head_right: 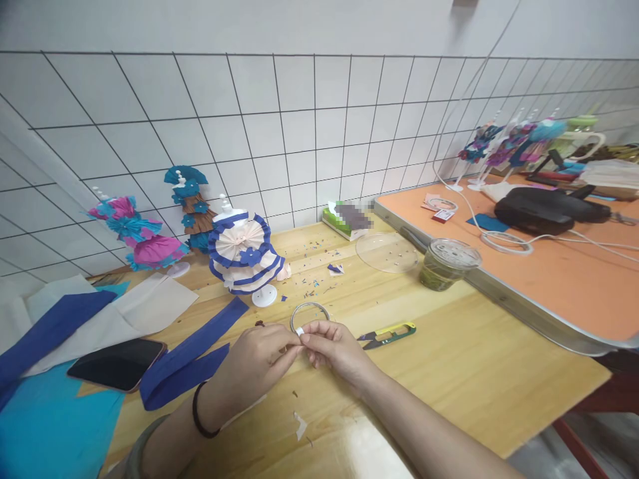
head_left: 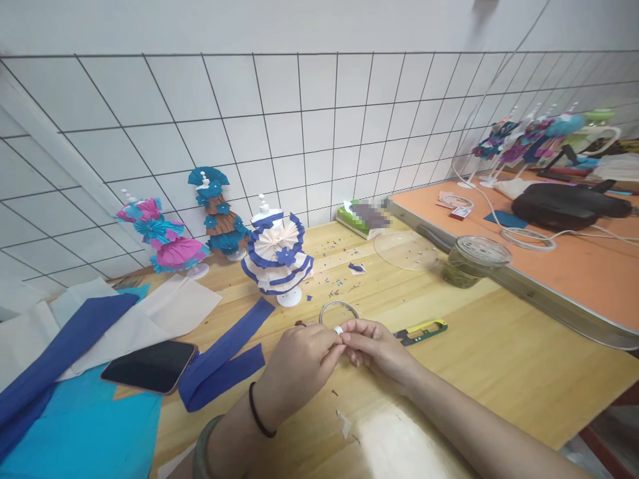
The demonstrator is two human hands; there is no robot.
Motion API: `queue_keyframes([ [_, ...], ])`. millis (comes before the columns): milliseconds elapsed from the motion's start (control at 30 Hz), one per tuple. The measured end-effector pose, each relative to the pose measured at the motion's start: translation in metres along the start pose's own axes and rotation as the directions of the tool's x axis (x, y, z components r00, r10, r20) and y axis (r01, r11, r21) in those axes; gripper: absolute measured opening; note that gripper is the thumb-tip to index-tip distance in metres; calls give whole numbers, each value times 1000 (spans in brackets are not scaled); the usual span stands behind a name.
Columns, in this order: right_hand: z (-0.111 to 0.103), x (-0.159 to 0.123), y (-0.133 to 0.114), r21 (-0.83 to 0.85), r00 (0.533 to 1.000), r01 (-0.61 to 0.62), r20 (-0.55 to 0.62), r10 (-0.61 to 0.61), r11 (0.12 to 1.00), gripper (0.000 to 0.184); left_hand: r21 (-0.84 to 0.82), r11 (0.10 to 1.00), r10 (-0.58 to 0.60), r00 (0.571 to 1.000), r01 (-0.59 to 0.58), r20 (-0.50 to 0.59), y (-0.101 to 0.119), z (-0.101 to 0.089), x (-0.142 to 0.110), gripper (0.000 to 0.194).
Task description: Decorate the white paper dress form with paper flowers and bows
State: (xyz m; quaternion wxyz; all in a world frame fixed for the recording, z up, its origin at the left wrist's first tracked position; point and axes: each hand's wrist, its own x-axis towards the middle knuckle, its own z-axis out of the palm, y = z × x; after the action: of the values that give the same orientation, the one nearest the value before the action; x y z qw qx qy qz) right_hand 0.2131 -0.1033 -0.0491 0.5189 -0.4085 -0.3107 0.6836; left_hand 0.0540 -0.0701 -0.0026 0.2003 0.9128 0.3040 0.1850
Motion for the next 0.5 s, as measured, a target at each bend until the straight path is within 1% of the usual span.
queue_keyframes([
  [33,0,0,0,-7,1000,6,-4,-6,1000,22,-111,992,-63,998,64,6,1,-1,0,16],
  [67,-1,1,0,-18,1000,14,-11,-14,1000,22,-239,961,-134,991,135,21,2,-1,1,13],
  [100,-2,1,0,-34,1000,23,-18,-23,999,22,-375,904,-204,978,207,48,3,-1,1,13],
  [167,-3,2,1,-75,998,44,-36,-47,996,23,-610,721,-307,941,327,142,4,0,2,30],
  [200,-3,2,0,-100,997,57,-47,-61,993,24,-687,625,-339,922,371,190,4,1,2,38],
  [267,-3,2,0,-162,992,93,-72,-105,982,24,-771,480,-373,893,419,252,3,3,4,44],
  [333,-2,1,-1,-241,980,148,-93,-174,959,24,-814,400,-395,881,420,260,1,5,6,42],
  [433,-1,0,0,-374,957,221,-95,-274,901,24,-854,342,-437,871,391,224,-3,7,9,37],
  [500,0,0,2,-441,946,249,-78,-314,862,23,-868,335,-448,872,367,196,-6,9,9,32],
])
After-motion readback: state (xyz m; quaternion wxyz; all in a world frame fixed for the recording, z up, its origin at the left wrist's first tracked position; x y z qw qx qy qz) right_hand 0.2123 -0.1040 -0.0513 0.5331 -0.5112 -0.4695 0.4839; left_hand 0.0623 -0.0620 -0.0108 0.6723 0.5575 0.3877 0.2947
